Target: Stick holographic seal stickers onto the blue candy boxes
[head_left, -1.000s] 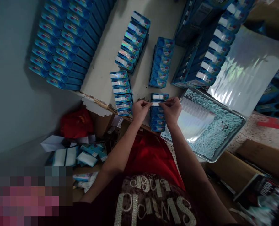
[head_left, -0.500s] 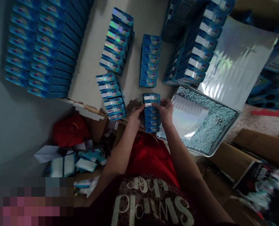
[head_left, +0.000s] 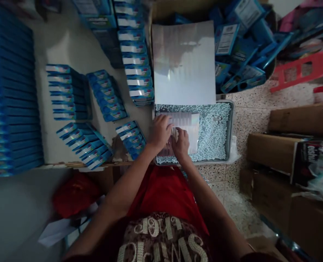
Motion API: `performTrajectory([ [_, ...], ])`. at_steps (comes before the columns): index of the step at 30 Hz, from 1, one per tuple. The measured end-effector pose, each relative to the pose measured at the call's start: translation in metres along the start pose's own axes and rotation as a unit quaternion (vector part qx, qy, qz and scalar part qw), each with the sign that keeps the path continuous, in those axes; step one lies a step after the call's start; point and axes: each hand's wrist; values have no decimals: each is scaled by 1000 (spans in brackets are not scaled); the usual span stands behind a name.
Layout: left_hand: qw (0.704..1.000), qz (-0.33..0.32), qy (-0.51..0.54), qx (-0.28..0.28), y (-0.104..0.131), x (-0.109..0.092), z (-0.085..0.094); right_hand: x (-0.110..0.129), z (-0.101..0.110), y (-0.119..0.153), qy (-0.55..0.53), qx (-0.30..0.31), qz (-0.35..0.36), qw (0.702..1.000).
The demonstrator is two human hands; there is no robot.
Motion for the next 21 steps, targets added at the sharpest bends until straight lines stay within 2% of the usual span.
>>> performTrajectory([
  [3,979,-86,-150,107,-70,-20,-61,-43,14,-2,9,-18,-56,998],
  [4,972,-96,-170,131,-86,-24,-75,-53,15,-1,-1,-13,-58,998],
  [6,968,-90,-175,159,-107,-29,-91,-67,13,1,-23,-10,-38,999],
  [9,970,-61,-146,186,-121,-31,-96,-79,11,-4,-55,-5,-5,998],
  [11,968,-52,-146,199,-125,-31,-94,-84,18,-19,-75,-14,2,997],
  [13,964,-60,-161,203,-128,-31,-94,-84,32,-42,-79,-60,15,995],
  [16,960,-69,-171,212,-131,-31,-98,-77,59,-87,-33,-122,74,989],
  [19,965,-54,-140,216,-133,-33,-103,-67,76,-124,35,-85,134,987],
  [21,969,-37,-112,219,-136,-33,-104,-65,78,-136,64,-50,157,984],
])
Point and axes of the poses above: each hand's wrist, its own y-axis away from the middle knuckle, its own z-axis out of the back of the hand, x = y × z, and after that the axes turned 9 degrees about -z, right-handed
